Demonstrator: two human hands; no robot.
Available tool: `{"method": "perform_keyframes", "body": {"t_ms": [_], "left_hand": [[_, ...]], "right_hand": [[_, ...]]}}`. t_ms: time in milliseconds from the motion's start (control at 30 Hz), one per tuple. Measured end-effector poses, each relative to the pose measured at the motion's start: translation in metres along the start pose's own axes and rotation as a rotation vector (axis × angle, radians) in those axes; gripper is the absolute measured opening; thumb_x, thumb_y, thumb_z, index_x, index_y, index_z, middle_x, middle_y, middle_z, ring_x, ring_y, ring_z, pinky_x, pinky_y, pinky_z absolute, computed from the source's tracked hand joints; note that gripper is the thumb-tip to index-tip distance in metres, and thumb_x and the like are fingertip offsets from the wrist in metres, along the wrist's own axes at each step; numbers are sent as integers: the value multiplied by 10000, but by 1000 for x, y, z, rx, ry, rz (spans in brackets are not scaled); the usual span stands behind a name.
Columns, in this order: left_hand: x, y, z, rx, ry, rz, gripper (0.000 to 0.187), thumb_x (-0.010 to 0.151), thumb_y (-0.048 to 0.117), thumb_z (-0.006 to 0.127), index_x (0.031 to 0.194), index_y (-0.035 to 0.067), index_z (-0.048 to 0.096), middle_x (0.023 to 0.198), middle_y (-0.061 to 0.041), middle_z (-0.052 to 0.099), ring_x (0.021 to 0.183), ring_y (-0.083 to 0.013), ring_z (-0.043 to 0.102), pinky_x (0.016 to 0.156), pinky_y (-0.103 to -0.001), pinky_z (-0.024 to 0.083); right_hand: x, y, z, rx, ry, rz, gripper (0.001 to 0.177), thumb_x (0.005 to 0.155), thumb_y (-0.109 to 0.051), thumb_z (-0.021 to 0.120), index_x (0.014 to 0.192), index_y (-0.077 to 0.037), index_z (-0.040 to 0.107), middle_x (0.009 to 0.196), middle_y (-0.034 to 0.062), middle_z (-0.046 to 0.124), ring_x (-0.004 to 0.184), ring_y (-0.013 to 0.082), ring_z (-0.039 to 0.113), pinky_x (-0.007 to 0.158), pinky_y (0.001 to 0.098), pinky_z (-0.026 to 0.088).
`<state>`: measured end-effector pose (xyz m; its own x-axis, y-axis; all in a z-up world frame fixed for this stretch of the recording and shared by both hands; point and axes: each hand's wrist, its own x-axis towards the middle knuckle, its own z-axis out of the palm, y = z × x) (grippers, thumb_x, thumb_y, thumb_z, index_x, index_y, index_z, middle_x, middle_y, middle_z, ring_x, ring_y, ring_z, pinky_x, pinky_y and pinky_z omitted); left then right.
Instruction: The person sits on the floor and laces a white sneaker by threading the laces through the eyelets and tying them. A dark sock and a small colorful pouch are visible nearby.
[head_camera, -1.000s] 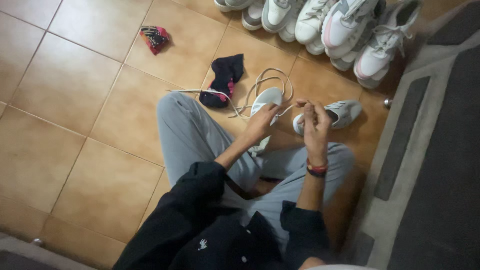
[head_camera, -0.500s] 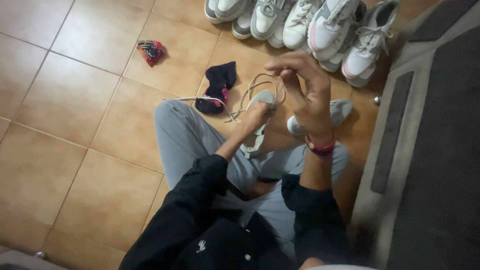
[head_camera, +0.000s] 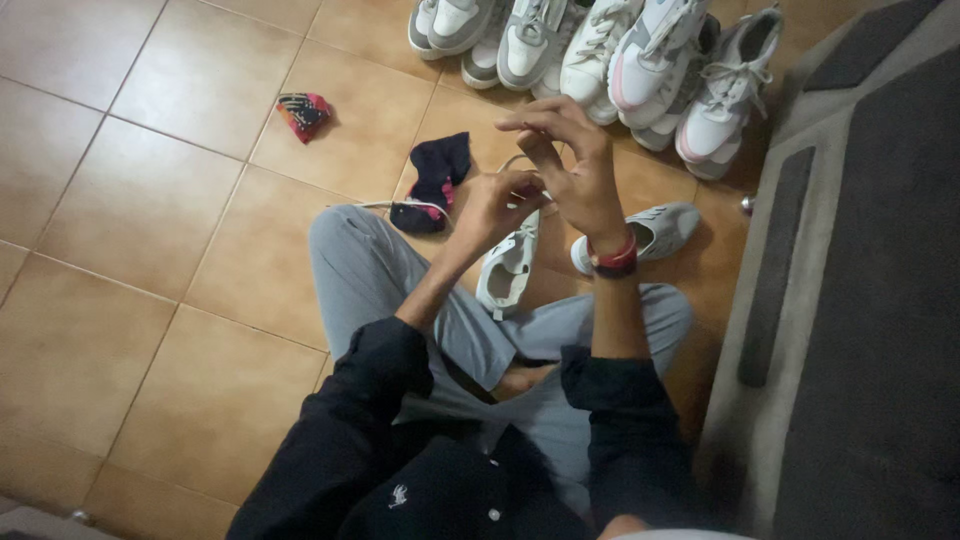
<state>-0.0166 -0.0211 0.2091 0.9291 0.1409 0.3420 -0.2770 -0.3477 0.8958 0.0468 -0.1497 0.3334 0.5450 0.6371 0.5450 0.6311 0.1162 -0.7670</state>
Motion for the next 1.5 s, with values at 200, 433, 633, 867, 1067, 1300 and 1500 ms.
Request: {"method": "perform_keyframes", "body": {"t_ms": [200, 433, 633, 867, 1067, 1300, 1500], "left_hand": [[9, 33, -17, -66, 32, 68, 137, 920, 53, 761, 1043, -6, 743, 951, -99, 780, 832, -174, 783, 761, -300, 642], [16, 57, -29, -24, 106, 123, 127, 891, 30, 789, 1001, -15, 747, 919, -110, 775, 825, -173, 784, 762, -304, 646], [19, 72, -39, -32, 161, 175, 159, 906, 49, 788, 1047, -2, 733, 946, -105, 771, 844, -166, 790, 742, -281, 647], [19, 95, -46, 82, 287, 177, 187, 895, 145, 856, 1009, 25, 766, 901, -80, 767, 764, -139, 789, 669, -262, 632], [18, 117, -60, 229, 367, 267, 189, 912, 131, 833, 1071, 45, 778, 981, -58, 759, 738, -132, 753, 623, -237, 586], [14, 125, -54, 17, 346, 186, 179, 899, 177, 841, 1053, 98, 796, 1077, -55, 657, 699, -66, 584, 569, -220, 471], [-6, 34, -13, -205, 222, -39, 266, 1034, 229, 695, 1258, 86, 704, 1018, -29, 735, 825, -62, 667, 659, -244, 549]], "right_hand": [[6, -13, -7, 44, -24, -24, 168, 1112, -77, 637, 1245, -47, 736, 1144, 55, 670, 1041, 132, 629, 956, 273, 502], [13, -26, -8, 29, -36, -35, 192, 1098, -53, 638, 1264, -60, 734, 1156, 45, 679, 1021, 114, 634, 930, 258, 515], [9, -22, -13, 134, -49, 5, 246, 1075, -135, 646, 1296, -54, 715, 1217, 41, 645, 1050, 119, 642, 963, 264, 535], [-5, 0, -10, 328, 101, 79, 431, 1124, -353, 557, 1334, 14, 643, 1265, 102, 696, 1172, 171, 693, 1062, 318, 563], [-23, 19, 2, 528, 11, 183, 426, 1127, -318, 571, 1374, 28, 542, 1198, 104, 687, 998, 158, 723, 911, 313, 599], [-36, 26, 4, 388, 96, 193, 201, 1055, -76, 718, 1219, 34, 678, 1040, 74, 740, 912, 117, 700, 741, 238, 536], [-52, 24, -13, 558, 349, 289, 111, 1074, -76, 707, 1166, -15, 723, 991, 64, 732, 706, 80, 565, 641, 220, 457]]}}
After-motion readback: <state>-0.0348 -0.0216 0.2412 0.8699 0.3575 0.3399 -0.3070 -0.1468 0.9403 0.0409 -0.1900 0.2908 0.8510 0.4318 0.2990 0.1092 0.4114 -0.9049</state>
